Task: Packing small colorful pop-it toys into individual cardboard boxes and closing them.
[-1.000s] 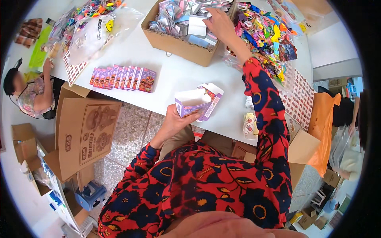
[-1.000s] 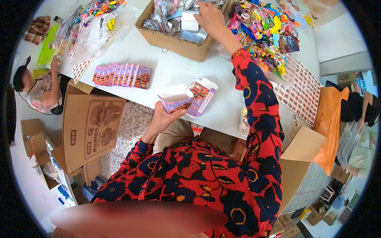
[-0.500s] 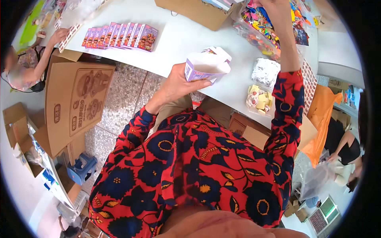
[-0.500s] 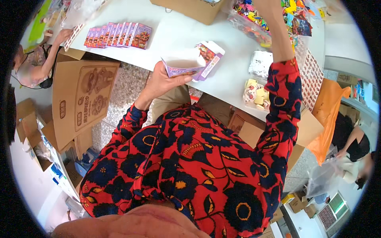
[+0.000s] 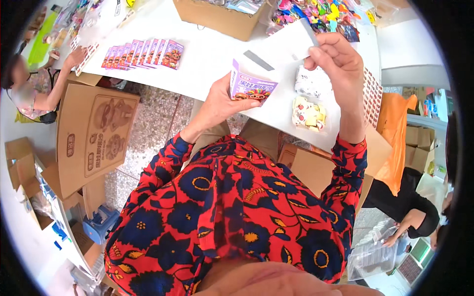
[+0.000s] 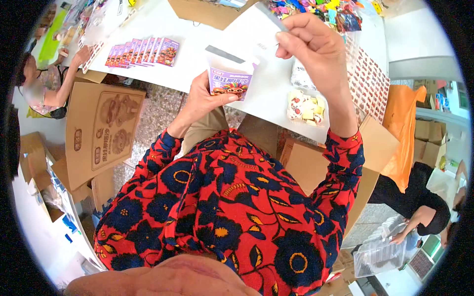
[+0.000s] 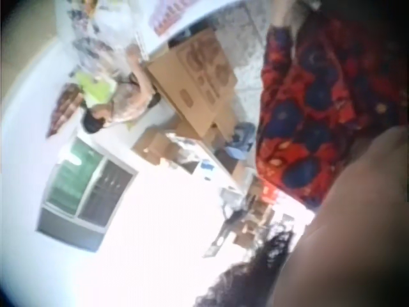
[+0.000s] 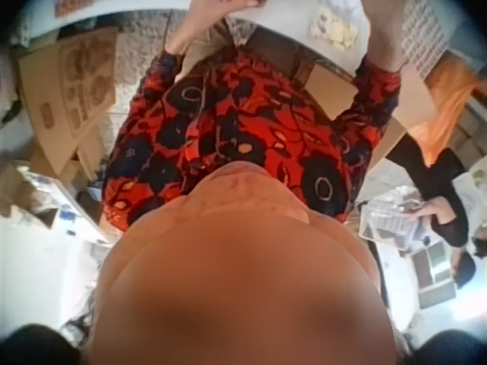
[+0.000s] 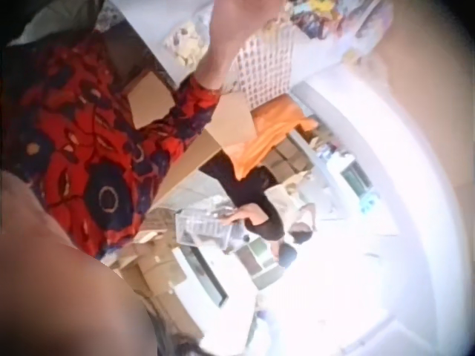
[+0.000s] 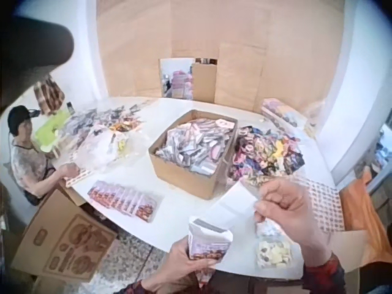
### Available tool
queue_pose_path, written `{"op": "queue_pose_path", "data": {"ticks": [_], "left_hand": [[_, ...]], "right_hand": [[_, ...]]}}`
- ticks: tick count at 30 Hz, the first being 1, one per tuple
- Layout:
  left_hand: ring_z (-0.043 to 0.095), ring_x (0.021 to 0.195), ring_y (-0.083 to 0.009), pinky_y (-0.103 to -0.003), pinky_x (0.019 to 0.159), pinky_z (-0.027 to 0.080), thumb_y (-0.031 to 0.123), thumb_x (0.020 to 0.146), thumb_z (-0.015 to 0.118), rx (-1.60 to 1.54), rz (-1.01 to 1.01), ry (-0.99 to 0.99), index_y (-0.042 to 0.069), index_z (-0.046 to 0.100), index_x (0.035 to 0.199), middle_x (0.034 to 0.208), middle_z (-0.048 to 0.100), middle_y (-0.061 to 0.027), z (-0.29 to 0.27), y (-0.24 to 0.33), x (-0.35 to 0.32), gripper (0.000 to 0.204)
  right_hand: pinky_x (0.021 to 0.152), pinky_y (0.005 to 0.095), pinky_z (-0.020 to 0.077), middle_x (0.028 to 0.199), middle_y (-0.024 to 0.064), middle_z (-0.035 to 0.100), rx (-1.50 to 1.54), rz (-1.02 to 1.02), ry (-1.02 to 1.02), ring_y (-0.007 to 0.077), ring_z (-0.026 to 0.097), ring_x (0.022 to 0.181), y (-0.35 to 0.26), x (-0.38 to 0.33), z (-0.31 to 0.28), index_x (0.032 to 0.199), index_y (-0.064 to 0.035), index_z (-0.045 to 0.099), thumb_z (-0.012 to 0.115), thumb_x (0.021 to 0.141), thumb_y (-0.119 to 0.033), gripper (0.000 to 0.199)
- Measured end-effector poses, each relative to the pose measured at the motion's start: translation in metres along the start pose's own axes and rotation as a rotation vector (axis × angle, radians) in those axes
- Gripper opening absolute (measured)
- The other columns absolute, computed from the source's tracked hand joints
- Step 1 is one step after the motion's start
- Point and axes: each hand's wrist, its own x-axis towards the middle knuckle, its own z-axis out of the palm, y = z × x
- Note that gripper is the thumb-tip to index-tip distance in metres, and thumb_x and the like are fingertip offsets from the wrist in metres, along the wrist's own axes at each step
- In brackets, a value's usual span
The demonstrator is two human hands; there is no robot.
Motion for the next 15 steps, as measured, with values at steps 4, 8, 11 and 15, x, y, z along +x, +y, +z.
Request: {"op": "queue_pose_path", "data": {"ticks": [4,8,11,15], "left_hand": [[0.060,0.089,-0.0106,-0.026,0.081,0.050,0.005,0.073,0.076,0.008,-0.031,-0.010,-0.005,0.052,0.115,0.100,0.065,-0.0076,0.008,0.005,-0.001,0.050],[0.060,0.086,-0.0103,-0.026,0.077,0.051,0.004,0.073,0.076,0.084,0.041,0.005,-0.004,0.055,0.115,0.097,0.066,-0.0074,0.010,-0.003,-0.002,0.048],[0.060,0.085,-0.0100,-0.026,0.077,0.051,0.005,0.073,0.076,0.095,0.050,0.020,-0.004,0.056,0.114,0.096,0.066,-0.0074,0.011,-0.002,-0.002,0.047],[0.060,0.084,-0.0098,-0.025,0.074,0.051,0.006,0.073,0.077,0.139,0.073,0.051,-0.004,0.057,0.112,0.093,0.066,-0.0068,0.012,-0.002,-0.002,0.046]], "right_hand": [[0.064,0.0218,0.0467,0.078,0.0038,0.064,-0.279,-0.002,0.077,0.0084,0.059,0.070,-0.013,-0.025,0.006,0.100,0.0008,0.058,0.060,0.087,-0.005,0.014],[0.063,0.0203,0.0461,0.074,0.0013,0.063,-0.495,-0.104,0.116,0.0058,0.058,0.066,-0.024,-0.035,0.010,0.096,-0.0016,0.060,0.063,0.085,-0.007,0.012],[0.061,0.0202,0.0460,0.070,0.0003,0.062,-0.550,-0.133,0.141,0.0049,0.058,0.063,-0.026,-0.037,0.011,0.094,-0.0017,0.061,0.063,0.084,-0.007,0.011],[0.060,0.0201,0.0459,0.071,0.0012,0.063,-0.582,-0.131,0.133,0.0047,0.058,0.064,-0.029,-0.037,0.013,0.093,-0.0014,0.062,0.063,0.083,-0.004,0.010]]}}
